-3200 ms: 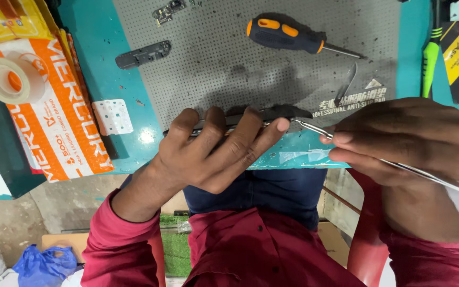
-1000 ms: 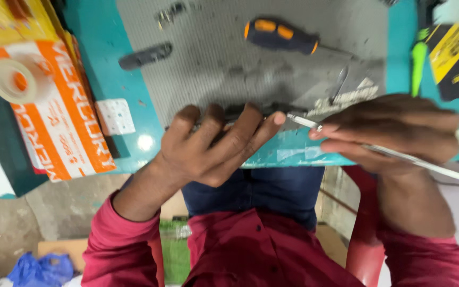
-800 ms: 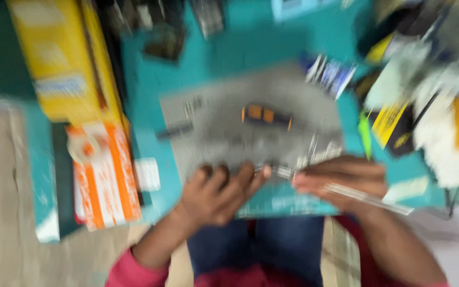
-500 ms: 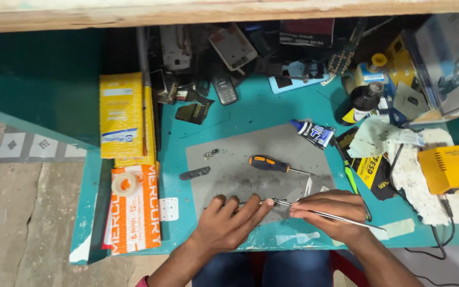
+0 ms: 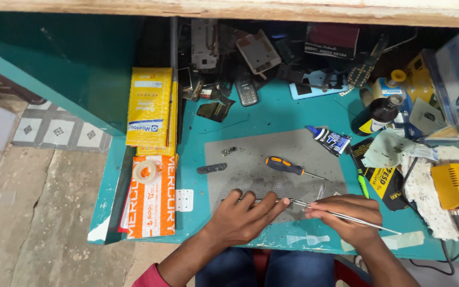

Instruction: The person applies adhesive to a small electronic component and uses tweezers to adjust and press parts into place. They repeatedly apply glue and reposition the component on a workbench with tools and packaging nearby.

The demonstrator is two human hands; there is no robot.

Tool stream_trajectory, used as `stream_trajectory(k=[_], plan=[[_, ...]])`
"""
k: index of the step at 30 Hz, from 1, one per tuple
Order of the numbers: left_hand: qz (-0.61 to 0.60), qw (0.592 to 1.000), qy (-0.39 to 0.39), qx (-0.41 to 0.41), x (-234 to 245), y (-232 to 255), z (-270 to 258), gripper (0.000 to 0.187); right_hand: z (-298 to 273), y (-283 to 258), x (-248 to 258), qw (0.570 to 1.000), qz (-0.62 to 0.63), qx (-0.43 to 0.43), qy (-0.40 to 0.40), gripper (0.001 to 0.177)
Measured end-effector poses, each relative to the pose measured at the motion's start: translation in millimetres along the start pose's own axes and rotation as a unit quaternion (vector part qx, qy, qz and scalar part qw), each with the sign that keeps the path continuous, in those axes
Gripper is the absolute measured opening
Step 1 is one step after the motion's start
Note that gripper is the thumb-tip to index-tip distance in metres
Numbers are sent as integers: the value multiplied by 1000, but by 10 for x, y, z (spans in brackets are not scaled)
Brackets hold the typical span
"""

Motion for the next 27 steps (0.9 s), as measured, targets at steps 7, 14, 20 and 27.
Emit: stream_trajectory(k=[7, 14, 20, 27], plan=[[12, 1000, 1, 5, -11, -10, 3, 48, -68, 70, 18, 1000, -9, -25, 8, 19], [28, 999, 21, 39, -32, 14, 77, 42, -166, 140, 41, 994, 46, -91, 47, 19], [37, 998, 38, 15, -37, 16, 18, 41, -183, 181, 58, 992, 54, -81, 75, 16], [5, 997, 69, 16, -43, 26, 4, 43, -110, 50, 47, 990, 33, -90, 100, 15]])
Point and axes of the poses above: each hand's wrist, its own z-axis towards the middle knuckle, its own x-axis out of the back of the hand, y = z × x, the point moved 3 cm from there along z, towards the middle knuckle, and after that the axes turned 2 degrees about -x, right-handed, at the moved point
